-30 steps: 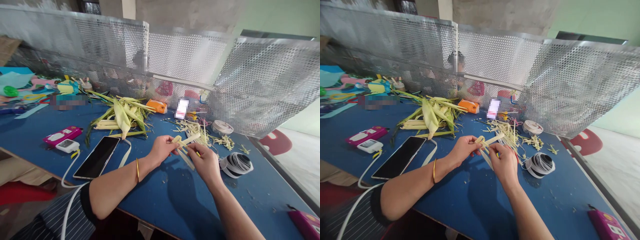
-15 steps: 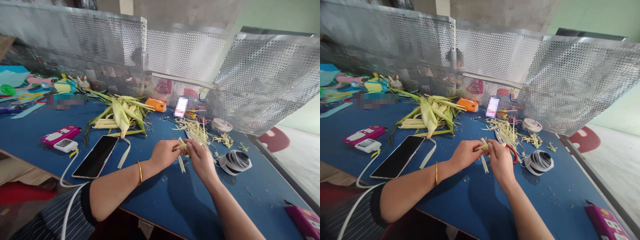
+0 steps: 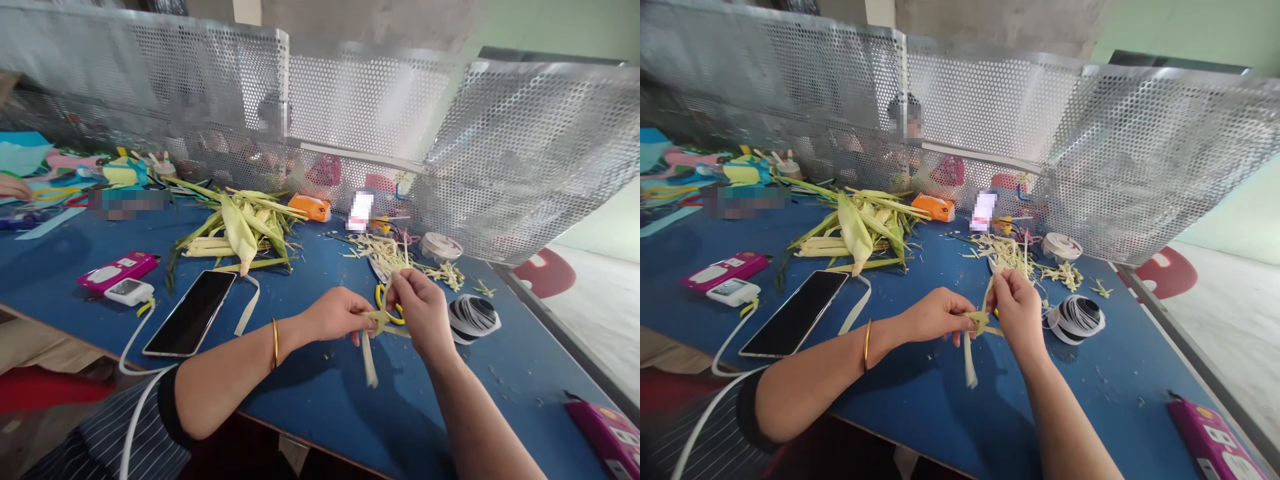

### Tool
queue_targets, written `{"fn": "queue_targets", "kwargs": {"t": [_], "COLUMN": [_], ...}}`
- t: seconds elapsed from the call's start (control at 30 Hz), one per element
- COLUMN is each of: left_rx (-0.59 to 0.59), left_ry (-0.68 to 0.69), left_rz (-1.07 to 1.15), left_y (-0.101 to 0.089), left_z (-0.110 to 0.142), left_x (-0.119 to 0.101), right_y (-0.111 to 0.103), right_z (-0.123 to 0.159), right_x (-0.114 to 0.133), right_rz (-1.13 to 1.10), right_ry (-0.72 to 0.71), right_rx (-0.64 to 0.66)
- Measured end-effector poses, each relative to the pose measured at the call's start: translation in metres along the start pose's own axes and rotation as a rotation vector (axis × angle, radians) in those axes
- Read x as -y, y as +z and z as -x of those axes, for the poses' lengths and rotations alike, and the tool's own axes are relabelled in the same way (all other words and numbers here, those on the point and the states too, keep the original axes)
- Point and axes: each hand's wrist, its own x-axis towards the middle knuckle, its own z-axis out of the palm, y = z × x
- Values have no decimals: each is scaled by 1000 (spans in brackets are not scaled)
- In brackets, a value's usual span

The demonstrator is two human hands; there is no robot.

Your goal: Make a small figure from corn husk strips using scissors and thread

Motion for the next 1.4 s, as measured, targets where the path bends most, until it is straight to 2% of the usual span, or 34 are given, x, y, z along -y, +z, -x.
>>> {"fn": "queue_targets", "kwargs": {"t": [0.17, 0.4, 0.47, 0.63, 0.7, 0.73, 0.8, 0.87, 0.9, 0.93, 0.97, 1.03, 1.1, 1.4], "left_rx": [95, 113, 85, 10, 4, -9, -66, -141, -175, -204, -225, -237, -226, -167], "left_ry": [1, -44, -63, -140, -177, -183, -181, -191, -199, -205, -208, -212, -222, -233], "left_rz": [186, 273, 289, 318, 343, 357, 400, 468, 505, 535, 552, 559, 555, 511], "left_y": [-4, -9, -8, -3, -2, -2, -3, -5, -6, -7, -8, -8, -6, -3], "left_z": [1, -1, -1, -3, -4, -5, -5, -6, -6, -7, -7, -7, -6, -5], "left_x": [2, 2, 4, 6, 5, 5, 2, 0, 0, -1, -2, -2, -3, -4], "right_y": [0, 6, 8, 12, 11, 9, 4, -1, -2, -3, -2, 2, 7, 9], "right_z": [-4, -5, -3, 4, 3, 2, -5, -12, -14, -16, -17, -14, -10, -9], "right_x": [0, -6, -6, 0, -1, -3, -9, -16, -19, -20, -21, -20, -18, -20], "right_rz": [-216, -305, -288, -163, -142, -132, -89, -67, -95, -160, -252, -443, -564, -551], "right_ry": [123, 62, 29, -88, -137, -151, -145, -62, 11, 97, 192, 357, 436, 318], "right_rx": [-69, -146, -97, 176, 189, 147, -50, -294, -354, -343, -260, 1, 152, -35]}}
